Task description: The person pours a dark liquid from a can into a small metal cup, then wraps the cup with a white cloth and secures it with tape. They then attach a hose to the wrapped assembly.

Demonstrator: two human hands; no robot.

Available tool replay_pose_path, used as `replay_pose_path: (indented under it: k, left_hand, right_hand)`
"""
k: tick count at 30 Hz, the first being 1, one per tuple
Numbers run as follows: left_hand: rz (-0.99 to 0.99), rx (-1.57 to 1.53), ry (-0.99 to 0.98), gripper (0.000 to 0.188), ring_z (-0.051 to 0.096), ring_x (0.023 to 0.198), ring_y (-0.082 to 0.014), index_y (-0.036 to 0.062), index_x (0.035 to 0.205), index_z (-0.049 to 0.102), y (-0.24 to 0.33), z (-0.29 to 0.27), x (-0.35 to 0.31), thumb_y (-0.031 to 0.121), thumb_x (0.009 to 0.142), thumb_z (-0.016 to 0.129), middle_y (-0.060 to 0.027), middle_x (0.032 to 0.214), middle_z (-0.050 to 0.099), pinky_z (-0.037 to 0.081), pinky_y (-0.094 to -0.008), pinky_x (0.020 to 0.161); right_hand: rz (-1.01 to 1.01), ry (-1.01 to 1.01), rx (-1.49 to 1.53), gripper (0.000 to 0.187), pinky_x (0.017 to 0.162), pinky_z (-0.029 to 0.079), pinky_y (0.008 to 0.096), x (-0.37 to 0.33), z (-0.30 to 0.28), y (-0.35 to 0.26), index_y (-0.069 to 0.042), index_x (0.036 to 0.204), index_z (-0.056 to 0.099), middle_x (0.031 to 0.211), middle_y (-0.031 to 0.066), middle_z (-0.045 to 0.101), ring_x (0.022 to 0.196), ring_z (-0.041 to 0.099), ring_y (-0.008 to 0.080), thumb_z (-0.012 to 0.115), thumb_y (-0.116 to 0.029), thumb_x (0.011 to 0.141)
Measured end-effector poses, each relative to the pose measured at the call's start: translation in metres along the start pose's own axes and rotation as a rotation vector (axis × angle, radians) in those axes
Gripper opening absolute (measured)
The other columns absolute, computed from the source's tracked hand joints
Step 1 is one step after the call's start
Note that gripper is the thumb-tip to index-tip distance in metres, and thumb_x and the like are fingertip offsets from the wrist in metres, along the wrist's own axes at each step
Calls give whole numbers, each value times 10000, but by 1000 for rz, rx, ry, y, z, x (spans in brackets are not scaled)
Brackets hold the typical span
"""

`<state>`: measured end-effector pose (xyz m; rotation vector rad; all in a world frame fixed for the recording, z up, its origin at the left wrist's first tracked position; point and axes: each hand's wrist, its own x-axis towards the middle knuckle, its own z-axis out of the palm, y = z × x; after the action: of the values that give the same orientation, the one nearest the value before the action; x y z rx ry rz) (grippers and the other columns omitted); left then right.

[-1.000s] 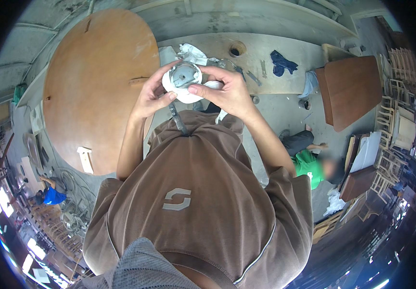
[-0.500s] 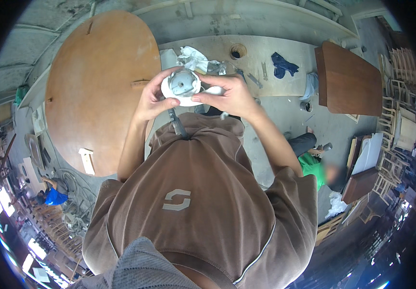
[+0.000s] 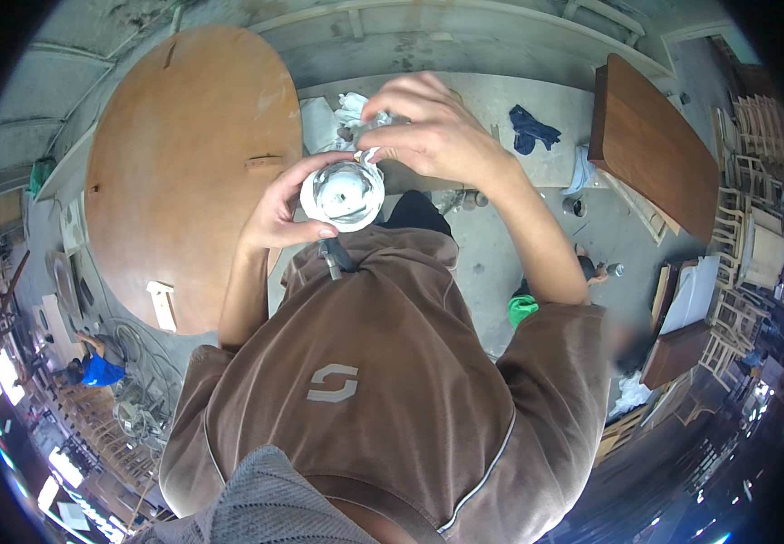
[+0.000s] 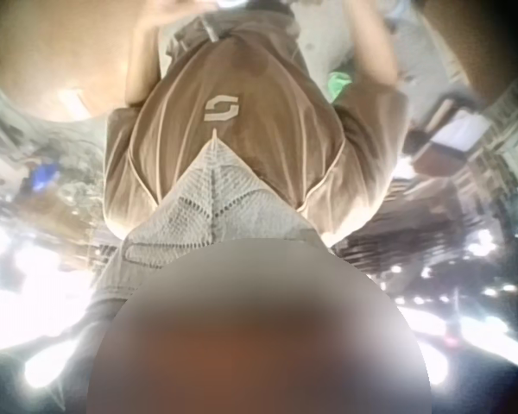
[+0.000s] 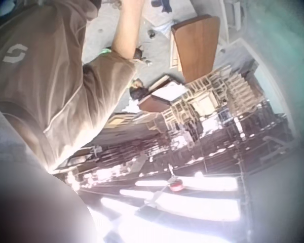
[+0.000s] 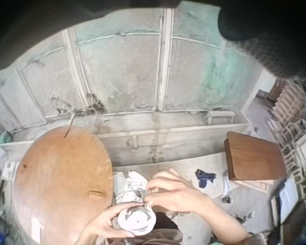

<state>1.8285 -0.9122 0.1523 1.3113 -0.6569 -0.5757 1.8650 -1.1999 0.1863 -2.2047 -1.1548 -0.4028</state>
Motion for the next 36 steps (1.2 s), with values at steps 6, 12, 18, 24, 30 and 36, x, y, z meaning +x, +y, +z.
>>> replay_pose_path:
  k: [6,12,18,24,30,36]
  left_hand:
    - [141,240,133,809,556,1367,-286,10,1470,549,4,3,0,212,775,912,-191,1453,595,414,-414,1148]
    - [95,400,135,807,458,1466,-400,67,1481,558,7,6,5,273,781,902,-252,1520,529,363,-463,1193]
    - [73,389,66,886,463,1463,-356,24,1531,487,11,11,7,267,787,901,-240,1547,494,367,-447,1187]
    - [149,449,99,886,470,1456,-359,16,1530,481,7,15,6,257,788,900,-231,1559,481,377,-448,1180]
    - [194,431,134,780,270,1565,-414,88,1474,581,4,17,6,272,786,899,-264,1667,295,348,-505,1207]
    - [262,424,250,723,367,1508,-424,137,1382,689,1,9,7,259,717,944,-249,1732,-6,441,-500,1148]
  right_hand:
    - [271,152,-97,232,782,523,326,-13,31,-21,-142,1060,820,948,17,727,860,682,208,817,-159,829]
    - [847,364,944,243,870,567,321,-1,55,-40,18,1170,755,1185,130,769,1034,735,198,616,-17,974]
    - [1221,196,1471,343,837,595,326,21,27,-33,76,1182,694,1029,127,742,920,721,173,696,-191,967]
    - [1182,-124,1395,380,799,606,302,38,19,-30,64,1135,703,1014,125,746,905,729,164,767,-267,961]
    - [1294,-55,1359,315,728,633,336,45,31,-36,83,1122,702,978,158,755,834,750,196,755,-175,949]
    - [1226,271,1647,317,778,660,383,44,39,-46,103,1202,658,1031,231,751,896,770,271,679,-116,974]
